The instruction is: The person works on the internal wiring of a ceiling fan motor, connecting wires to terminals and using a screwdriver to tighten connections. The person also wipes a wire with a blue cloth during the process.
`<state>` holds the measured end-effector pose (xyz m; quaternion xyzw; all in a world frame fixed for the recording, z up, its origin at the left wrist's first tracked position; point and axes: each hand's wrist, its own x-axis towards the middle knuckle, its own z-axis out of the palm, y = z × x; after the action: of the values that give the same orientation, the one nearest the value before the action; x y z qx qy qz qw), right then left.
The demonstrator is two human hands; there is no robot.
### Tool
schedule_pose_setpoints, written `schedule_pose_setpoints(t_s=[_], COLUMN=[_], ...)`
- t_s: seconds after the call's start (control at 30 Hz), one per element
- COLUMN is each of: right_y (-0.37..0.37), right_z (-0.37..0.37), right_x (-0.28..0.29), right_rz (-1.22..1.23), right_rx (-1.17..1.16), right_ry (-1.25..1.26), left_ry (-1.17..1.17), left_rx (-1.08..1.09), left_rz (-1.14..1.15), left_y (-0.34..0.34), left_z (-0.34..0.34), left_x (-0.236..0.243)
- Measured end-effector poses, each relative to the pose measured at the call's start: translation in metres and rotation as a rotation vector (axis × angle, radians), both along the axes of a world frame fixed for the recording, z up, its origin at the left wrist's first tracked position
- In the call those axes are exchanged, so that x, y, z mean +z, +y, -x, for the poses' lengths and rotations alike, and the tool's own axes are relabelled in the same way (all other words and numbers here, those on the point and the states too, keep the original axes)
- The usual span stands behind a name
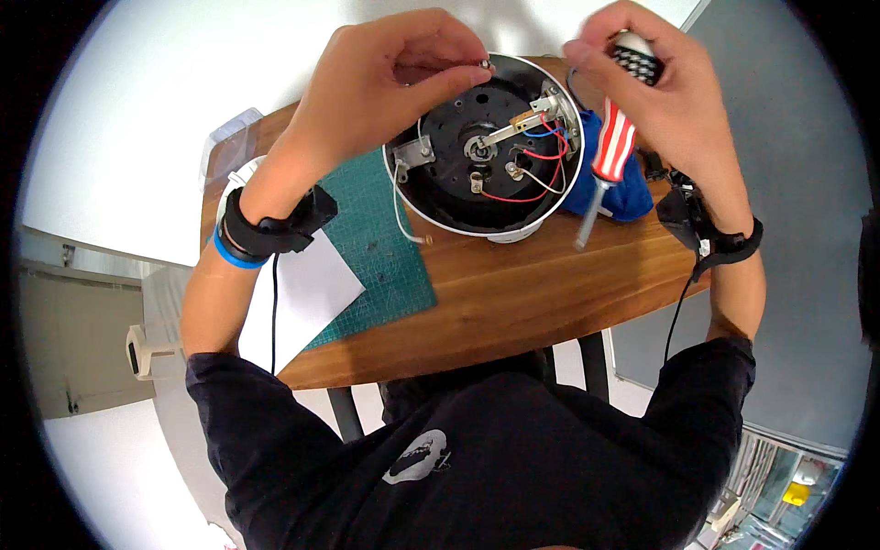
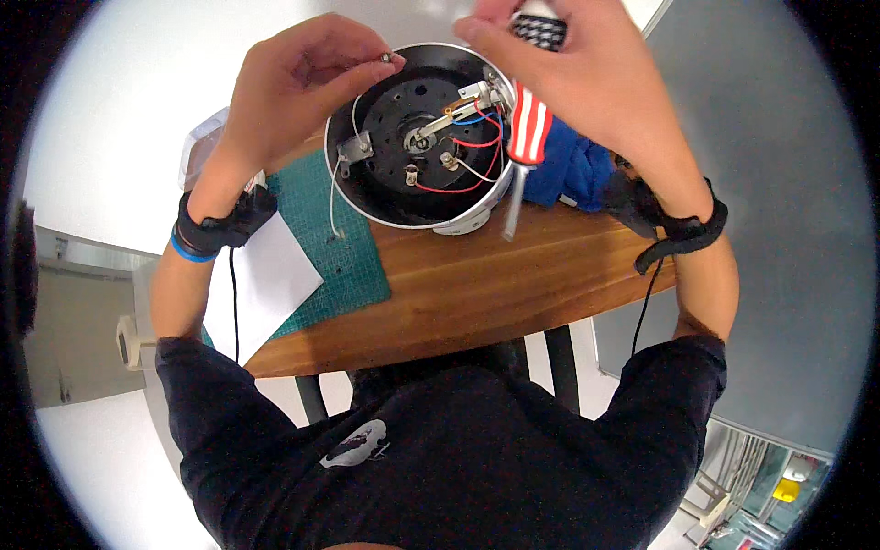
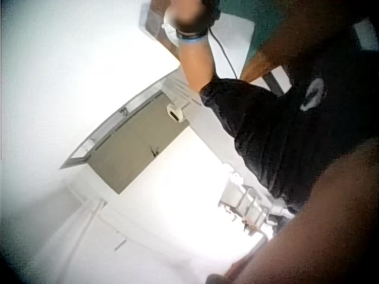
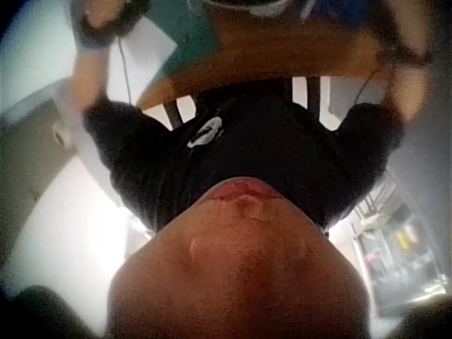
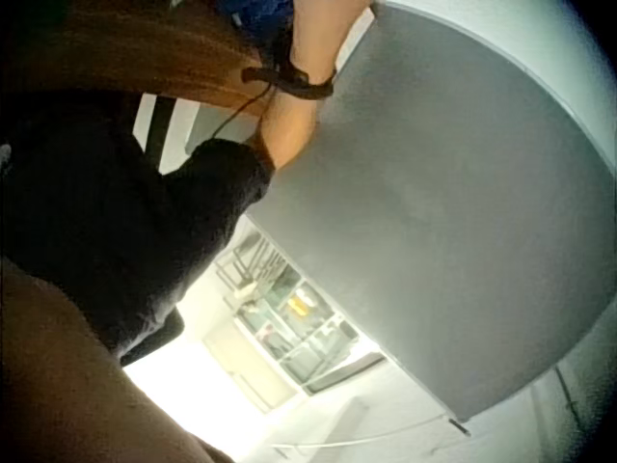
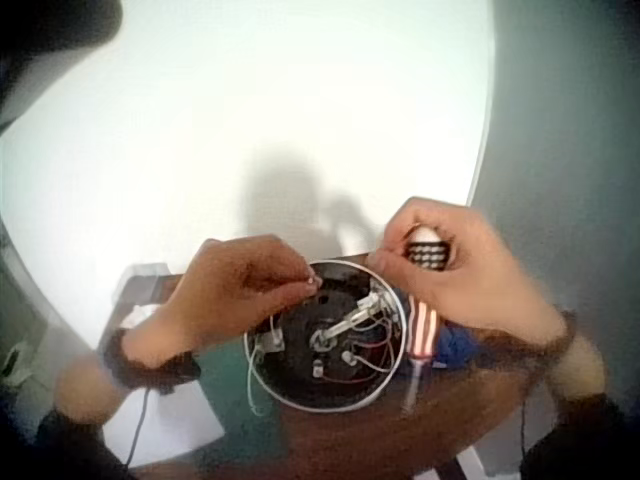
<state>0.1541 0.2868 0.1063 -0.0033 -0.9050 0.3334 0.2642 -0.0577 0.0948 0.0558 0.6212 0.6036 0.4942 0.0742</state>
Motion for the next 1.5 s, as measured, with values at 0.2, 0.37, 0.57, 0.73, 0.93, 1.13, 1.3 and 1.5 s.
schedule_pose_setpoints(t_s=[0.2, 0.37, 0.57, 0.73, 0.93, 1.13, 1.3, 1.5], right_y=[-0.014, -0.026, -0.03, -0.026, -0.02, -0.021, -0.021, -0.018], right_z=[0.009, 0.01, 0.014, 0.016, 0.018, 0.02, 0.023, 0.022], right_x=[-0.01, -0.021, -0.025, -0.03, -0.028, -0.033, -0.035, -0.041], right_rz=[-0.017, -0.096, -0.051, 0.001, -0.053, 0.011, 0.038, -0.071], right_rx=[0.061, 0.073, 0.065, 0.095, 0.143, 0.129, 0.079, 0.016], right_ry=[-0.137, -0.094, -0.069, -0.046, -0.109, -0.145, -0.143, -0.117], left_ry=[0.257, 0.329, 0.365, 0.462, 0.359, 0.16, 0.157, 0.211], left_rx=[-0.114, -0.128, -0.115, -0.086, -0.106, -0.083, 0.03, 0.292], left_rz=[-0.228, -0.258, -0.345, -0.435, -0.381, -0.265, -0.129, 0.194], left_y=[-0.004, -0.014, -0.014, -0.014, -0.017, -0.018, -0.027, -0.068], left_z=[0.007, 0.01, 0.007, 0.006, 0.005, 0.003, 0.006, 0.036], left_x=[-0.006, -0.003, -0.005, -0.004, -0.01, -0.012, -0.008, -0.027])
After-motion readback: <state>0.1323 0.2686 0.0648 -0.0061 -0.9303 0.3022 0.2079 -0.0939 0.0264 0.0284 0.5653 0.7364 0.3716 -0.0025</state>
